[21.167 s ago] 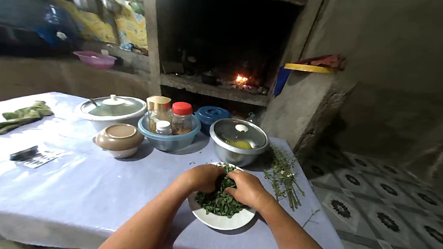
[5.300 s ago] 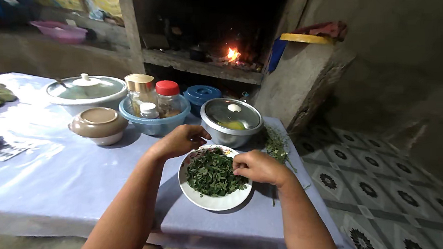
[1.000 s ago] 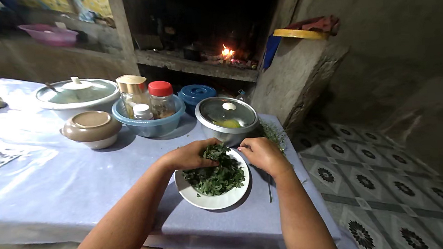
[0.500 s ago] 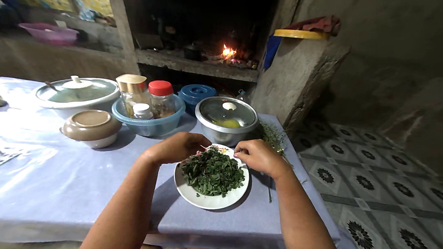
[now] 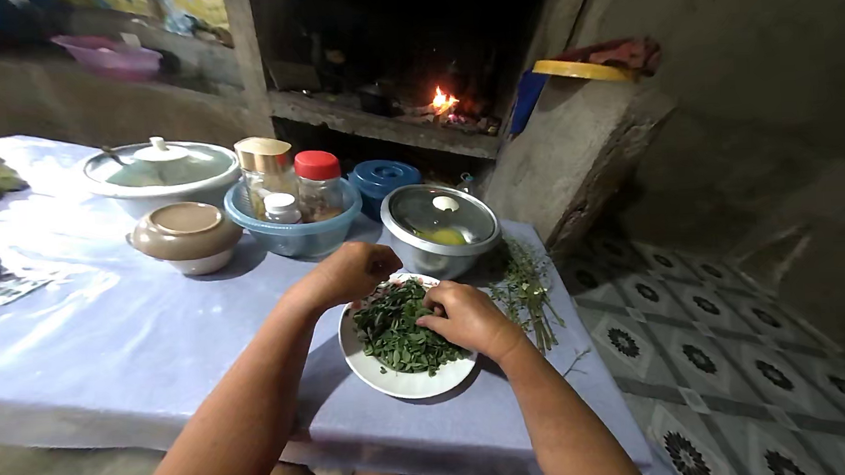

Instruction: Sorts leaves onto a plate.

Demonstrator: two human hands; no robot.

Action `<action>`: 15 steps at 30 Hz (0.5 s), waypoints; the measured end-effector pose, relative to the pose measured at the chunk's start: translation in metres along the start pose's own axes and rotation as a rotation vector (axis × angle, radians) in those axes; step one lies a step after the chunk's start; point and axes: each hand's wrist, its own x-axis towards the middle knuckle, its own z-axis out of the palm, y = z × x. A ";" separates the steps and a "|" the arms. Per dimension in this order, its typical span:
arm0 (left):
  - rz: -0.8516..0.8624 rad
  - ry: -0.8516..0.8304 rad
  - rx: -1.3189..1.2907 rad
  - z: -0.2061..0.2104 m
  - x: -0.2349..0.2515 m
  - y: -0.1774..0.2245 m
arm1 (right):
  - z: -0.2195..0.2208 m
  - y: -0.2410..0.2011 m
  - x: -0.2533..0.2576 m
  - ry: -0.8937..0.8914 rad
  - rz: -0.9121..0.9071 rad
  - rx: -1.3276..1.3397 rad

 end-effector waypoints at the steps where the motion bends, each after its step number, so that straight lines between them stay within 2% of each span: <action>1: 0.004 0.001 0.007 0.000 0.000 0.001 | 0.000 -0.002 0.001 -0.027 -0.001 -0.022; 4: 0.009 0.002 0.015 -0.002 -0.001 0.002 | -0.001 -0.003 0.001 -0.005 0.006 -0.018; 11: 0.012 0.004 0.001 -0.003 -0.002 0.001 | -0.008 0.010 -0.006 0.234 -0.026 0.226; 15: 0.015 -0.004 0.015 -0.003 -0.002 0.002 | -0.008 0.012 -0.007 0.302 -0.039 0.252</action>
